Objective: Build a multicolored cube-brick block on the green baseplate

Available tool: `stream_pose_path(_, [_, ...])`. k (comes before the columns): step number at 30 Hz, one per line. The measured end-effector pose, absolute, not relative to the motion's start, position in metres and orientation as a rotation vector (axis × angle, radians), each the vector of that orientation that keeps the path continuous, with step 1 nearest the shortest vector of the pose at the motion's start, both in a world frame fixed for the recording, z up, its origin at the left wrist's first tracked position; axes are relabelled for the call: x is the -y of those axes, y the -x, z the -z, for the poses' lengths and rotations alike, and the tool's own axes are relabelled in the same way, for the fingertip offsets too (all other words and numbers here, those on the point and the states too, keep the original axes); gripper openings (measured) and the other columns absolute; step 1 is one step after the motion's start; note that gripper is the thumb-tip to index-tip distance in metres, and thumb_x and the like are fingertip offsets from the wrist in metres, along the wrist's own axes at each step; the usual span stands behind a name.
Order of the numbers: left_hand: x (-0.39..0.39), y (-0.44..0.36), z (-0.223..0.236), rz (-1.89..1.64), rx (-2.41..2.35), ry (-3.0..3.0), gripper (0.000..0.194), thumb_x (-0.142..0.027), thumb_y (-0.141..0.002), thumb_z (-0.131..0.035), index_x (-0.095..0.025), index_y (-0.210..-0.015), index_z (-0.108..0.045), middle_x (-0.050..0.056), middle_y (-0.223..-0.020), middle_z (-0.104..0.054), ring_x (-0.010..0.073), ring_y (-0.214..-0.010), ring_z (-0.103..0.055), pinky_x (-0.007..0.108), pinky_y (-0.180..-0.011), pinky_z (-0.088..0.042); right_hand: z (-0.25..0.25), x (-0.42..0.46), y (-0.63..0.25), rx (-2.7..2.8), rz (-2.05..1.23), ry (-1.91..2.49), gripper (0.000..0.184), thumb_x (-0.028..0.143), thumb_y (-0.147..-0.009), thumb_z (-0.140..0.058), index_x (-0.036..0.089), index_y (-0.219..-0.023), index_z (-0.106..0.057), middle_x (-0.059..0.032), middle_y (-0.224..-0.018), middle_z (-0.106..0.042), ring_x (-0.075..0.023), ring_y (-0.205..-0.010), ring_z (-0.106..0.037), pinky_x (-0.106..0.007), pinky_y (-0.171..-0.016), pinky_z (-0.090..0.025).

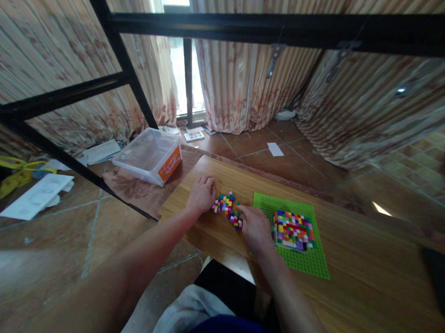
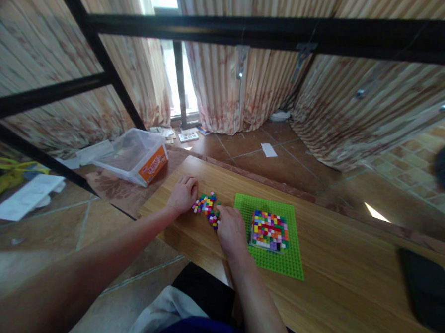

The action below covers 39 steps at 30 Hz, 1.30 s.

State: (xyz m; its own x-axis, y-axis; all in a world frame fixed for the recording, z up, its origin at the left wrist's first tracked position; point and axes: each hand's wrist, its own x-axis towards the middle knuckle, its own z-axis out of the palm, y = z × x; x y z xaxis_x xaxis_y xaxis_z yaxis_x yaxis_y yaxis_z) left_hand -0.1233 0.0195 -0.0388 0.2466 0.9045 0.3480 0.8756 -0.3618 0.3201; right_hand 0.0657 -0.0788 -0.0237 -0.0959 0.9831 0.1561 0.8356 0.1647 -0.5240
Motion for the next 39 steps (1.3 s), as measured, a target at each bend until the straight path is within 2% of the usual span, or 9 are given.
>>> stream_pose_path(4, [-0.018, 0.123, 0.038, -0.741, -1.744, -2.429, 0.017, -0.012, -0.086, -0.048, -0.019, -0.095, -0.061, 0.011, -0.107, -0.063, 0.0257, -0.105, -0.055, 0.041, -0.096, -0.047, 0.022, 0.079, -0.065, 1.974, -0.455, 1.690, 0.043, 0.005, -0.083, -0.045, 0.021, -0.113, -0.071, -0.0069, -0.111, -0.073, -0.0203, -0.101, -0.063, -0.032, -0.094, -0.044])
stream_pose_path(12, [-0.018, 0.123, 0.039, -0.739, -1.742, -2.446, 0.017, -0.012, -0.087, -0.048, -0.018, -0.096, -0.061, 0.010, -0.106, -0.063, 0.0257, -0.105, -0.055, 0.040, -0.096, -0.047, 0.020, 0.082, -0.062, 1.804, -0.485, 1.639, 0.038, 0.009, -0.083, -0.046, 0.022, -0.101, -0.076, -0.0046, -0.102, -0.076, -0.0196, -0.095, -0.067, -0.032, -0.090, -0.048])
stream_pose_path(18, [-0.019, 0.123, 0.038, -0.751, -1.741, -2.429, 0.016, -0.013, -0.086, -0.049, -0.018, -0.095, -0.061, 0.011, -0.107, -0.063, 0.0258, -0.104, -0.055, 0.041, -0.097, -0.046, 0.024, 0.081, -0.062, 1.761, -0.431, 1.616, 0.036, 0.011, -0.085, -0.044, 0.021, -0.099, -0.076, -0.0059, -0.102, -0.076, -0.0185, -0.098, -0.068, -0.032, -0.094, -0.047])
stream_pose_path(23, [-0.019, 0.123, 0.039, -0.747, -1.739, -2.428, 0.018, -0.012, -0.087, -0.049, -0.018, -0.097, -0.061, 0.011, -0.108, -0.064, 0.0258, -0.106, -0.055, 0.041, -0.097, -0.046, 0.025, 0.076, -0.060, 1.782, -0.440, 1.625, 0.028, 0.016, -0.088, -0.048, 0.020, -0.096, -0.075, -0.0061, -0.096, -0.076, -0.0184, -0.090, -0.069, -0.030, -0.087, -0.049])
stream_pose_path(31, [-0.020, 0.124, 0.041, -0.744, -1.741, -2.458, 0.018, -0.014, -0.088, -0.047, -0.017, -0.098, -0.062, 0.011, -0.110, -0.064, 0.0255, -0.104, -0.055, 0.040, -0.097, -0.046, 0.027, 0.068, -0.062, 1.826, -0.544, 1.532, 0.020, 0.019, -0.084, -0.058, 0.021, -0.094, -0.074, -0.0053, -0.093, -0.073, -0.0178, -0.081, -0.066, -0.029, -0.079, -0.050])
stream_pose_path(35, [-0.019, 0.123, 0.040, -0.730, -1.758, -2.448, 0.018, -0.014, -0.088, -0.048, -0.016, -0.098, -0.062, 0.012, -0.110, -0.064, 0.0257, -0.104, -0.055, 0.040, -0.097, -0.046, 0.025, 0.064, -0.066, 1.793, -0.556, 1.573, 0.025, 0.018, -0.088, -0.052, 0.022, -0.097, -0.074, -0.0055, -0.098, -0.072, -0.0184, -0.088, -0.066, -0.030, -0.082, -0.048])
stream_pose_path(39, [-0.018, 0.122, 0.039, -0.724, -1.762, -2.444, 0.017, -0.014, -0.088, -0.048, -0.016, -0.097, -0.062, 0.012, -0.109, -0.064, 0.0256, -0.104, -0.055, 0.040, -0.097, -0.046, 0.026, 0.060, -0.066, 1.889, -0.471, 1.686, 0.037, 0.007, -0.087, -0.043, 0.020, -0.102, -0.074, -0.0086, -0.104, -0.070, -0.0203, -0.098, -0.062, -0.031, -0.088, -0.045])
